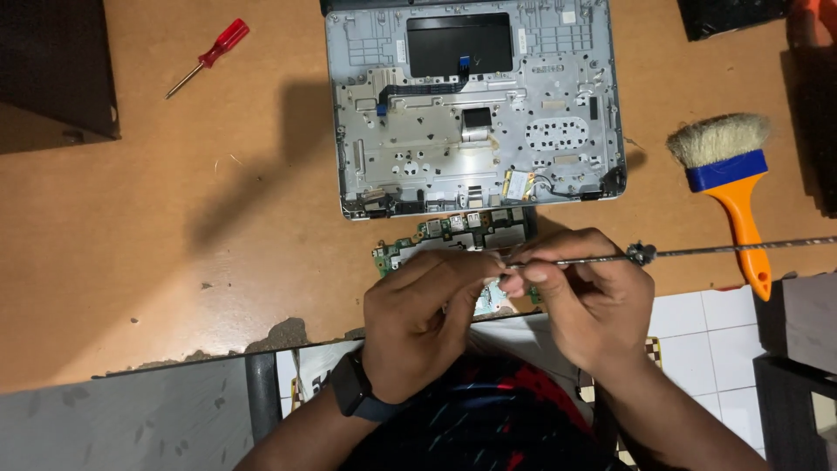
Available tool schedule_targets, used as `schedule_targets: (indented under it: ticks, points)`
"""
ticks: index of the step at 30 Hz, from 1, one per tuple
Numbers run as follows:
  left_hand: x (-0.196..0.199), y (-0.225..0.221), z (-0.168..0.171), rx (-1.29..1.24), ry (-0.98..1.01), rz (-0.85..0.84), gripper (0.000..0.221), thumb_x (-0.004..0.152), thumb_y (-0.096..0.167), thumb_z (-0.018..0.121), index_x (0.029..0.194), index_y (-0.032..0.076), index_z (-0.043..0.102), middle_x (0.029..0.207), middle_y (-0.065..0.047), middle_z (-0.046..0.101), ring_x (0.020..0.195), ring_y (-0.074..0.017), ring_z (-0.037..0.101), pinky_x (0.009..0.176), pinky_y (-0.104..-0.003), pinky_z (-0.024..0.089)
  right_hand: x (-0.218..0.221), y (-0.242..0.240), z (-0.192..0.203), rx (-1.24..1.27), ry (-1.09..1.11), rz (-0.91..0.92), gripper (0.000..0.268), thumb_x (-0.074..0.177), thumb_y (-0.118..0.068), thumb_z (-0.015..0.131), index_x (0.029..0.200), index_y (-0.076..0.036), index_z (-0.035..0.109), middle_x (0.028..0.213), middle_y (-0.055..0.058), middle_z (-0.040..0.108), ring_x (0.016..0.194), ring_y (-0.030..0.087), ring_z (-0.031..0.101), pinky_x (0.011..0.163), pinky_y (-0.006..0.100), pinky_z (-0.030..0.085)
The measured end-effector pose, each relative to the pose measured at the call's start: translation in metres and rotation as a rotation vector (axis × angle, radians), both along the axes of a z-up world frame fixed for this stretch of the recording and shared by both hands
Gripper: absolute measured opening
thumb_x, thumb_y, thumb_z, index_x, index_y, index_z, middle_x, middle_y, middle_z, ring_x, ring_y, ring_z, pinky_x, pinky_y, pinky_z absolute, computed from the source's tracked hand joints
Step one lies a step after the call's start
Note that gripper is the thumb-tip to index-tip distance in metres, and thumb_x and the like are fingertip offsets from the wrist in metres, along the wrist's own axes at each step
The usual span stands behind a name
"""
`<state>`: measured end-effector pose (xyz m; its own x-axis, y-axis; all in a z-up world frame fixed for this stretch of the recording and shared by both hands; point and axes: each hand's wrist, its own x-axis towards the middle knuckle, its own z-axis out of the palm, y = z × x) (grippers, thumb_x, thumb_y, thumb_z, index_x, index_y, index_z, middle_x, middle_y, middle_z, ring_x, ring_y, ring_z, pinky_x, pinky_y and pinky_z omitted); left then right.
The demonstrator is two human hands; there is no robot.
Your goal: Disassembling a laptop by removing internal screws and the motherboard from the chassis using a screwdriver.
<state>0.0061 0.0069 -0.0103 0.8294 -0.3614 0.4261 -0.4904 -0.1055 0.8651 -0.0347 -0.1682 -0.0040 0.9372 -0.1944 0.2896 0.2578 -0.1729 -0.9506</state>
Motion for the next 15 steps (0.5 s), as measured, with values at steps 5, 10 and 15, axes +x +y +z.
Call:
schedule_targets:
  ticks: [5,10,15]
  points:
    - [0.006,-0.001,0.015,-0.036,0.022,0.026,0.014,0.102,0.002,0.061,0.112,0.005,0.071,0.103,-0.011,0.076,0.096,-0.0262,0.078,0.087,-0.035,0.064,0.003,0.0,-0.005,0.146,0.135,-0.021,0.013,0.1,-0.012,0.062,0.1,0.001,0.059,0.087,0.022,0.072,0.073,0.03,0.08,0.061,0.035,0.071]
    - [0.009,0.003,0.01,0.048,-0.096,0.048,0.018,0.101,-0.003,0.06,0.115,0.004,0.069,0.108,-0.013,0.076,0.1,-0.029,0.077,0.089,-0.038,0.063,0.008,0.007,-0.005,0.189,0.145,-0.038,0.012,0.1,-0.01,0.063,0.101,0.002,0.06,0.087,0.022,0.073,0.075,0.032,0.081,0.061,0.038,0.072]
    - [0.013,0.009,0.007,0.171,-0.279,0.047,0.027,0.098,-0.011,0.06,0.121,0.002,0.067,0.115,-0.017,0.075,0.107,-0.0326,0.075,0.091,-0.045,0.061,0.013,0.014,0.003,0.179,0.166,-0.042,0.015,0.101,-0.014,0.061,0.1,0.001,0.06,0.09,0.021,0.073,0.074,0.03,0.079,0.062,0.038,0.073]
